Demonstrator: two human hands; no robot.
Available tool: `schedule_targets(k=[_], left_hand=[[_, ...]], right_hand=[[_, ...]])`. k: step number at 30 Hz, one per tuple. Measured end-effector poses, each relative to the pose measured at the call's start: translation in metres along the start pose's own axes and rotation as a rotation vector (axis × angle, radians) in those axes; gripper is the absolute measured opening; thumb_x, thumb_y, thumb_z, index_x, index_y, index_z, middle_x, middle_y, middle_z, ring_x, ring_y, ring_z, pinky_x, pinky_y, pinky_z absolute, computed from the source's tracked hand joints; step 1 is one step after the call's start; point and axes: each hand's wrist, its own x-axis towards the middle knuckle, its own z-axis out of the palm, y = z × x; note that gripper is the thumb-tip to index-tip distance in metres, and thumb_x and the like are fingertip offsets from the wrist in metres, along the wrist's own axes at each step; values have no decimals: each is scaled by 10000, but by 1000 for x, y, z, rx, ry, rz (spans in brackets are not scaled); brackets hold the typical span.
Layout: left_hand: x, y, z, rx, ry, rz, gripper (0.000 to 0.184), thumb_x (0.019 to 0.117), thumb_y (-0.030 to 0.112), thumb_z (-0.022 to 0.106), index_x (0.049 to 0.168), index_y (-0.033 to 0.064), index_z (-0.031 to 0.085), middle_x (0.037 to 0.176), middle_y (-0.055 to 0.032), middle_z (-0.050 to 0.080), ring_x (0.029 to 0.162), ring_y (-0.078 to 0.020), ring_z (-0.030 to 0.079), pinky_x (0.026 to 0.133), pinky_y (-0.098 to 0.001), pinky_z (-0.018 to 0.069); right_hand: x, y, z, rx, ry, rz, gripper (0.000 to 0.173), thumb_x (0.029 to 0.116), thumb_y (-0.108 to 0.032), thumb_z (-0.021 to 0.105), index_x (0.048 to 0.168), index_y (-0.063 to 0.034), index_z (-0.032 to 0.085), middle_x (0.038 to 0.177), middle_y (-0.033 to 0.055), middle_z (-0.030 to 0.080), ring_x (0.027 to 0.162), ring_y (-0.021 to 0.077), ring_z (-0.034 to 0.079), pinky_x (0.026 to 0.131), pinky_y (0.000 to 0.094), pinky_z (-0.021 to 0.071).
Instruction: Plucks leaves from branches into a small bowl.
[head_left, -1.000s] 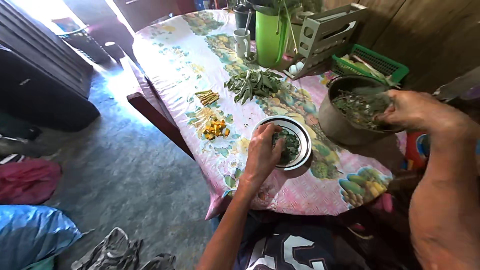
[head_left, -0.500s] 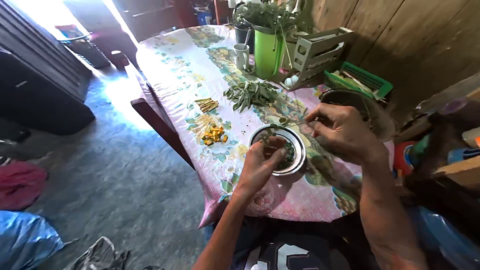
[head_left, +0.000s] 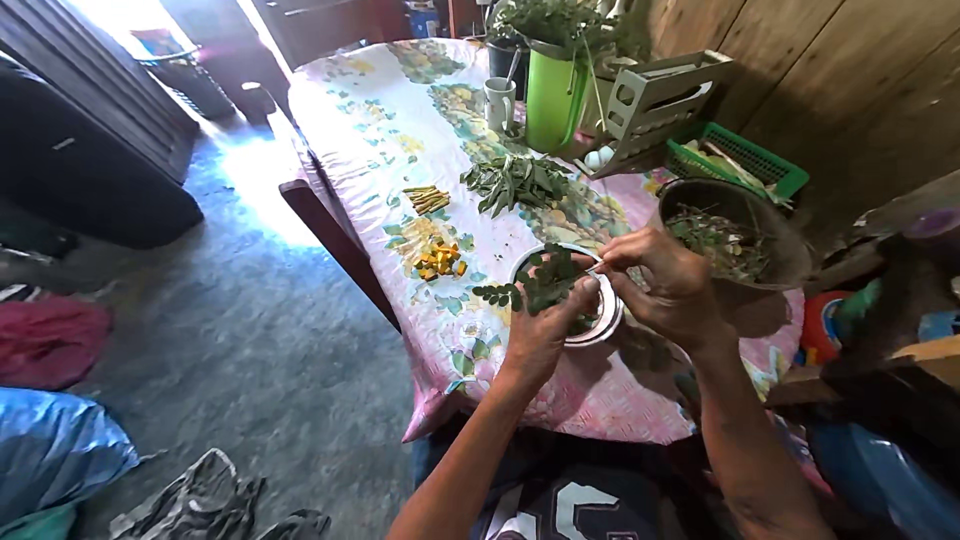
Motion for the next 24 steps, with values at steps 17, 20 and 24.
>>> schedule_targets(k=[17,20,24], left_hand=[[0,3,-5,359,3,195,208,892,-22,713,1091,40,700,1048,-86,679,860,-158,672,728,-295,603],[2,3,-14,388,-90,245,171,909,-2,711,1077,32,704,1059,-82,669,878,-161,662,728,-288,596],[4,8,-24,538,-186,216,178,915,27,703,1089,65,709,1045,-57,697,854,-166,680,719,-316,607]], right_hand=[[-10,0,-5,-65,-263,165,189,988,-189,538,1026,-97,699,883,-17,651,746,65,605,688,272,533],[-10,-2,-5,-38,-288,182,174,973,-179,541,992,-89,689,860,-16,637,718,51,601,651,240,542],[-18,1,-13,-7,-277,188,162,955,-132,557,962,-61,703,847,11,625,715,67,595,635,233,534]])
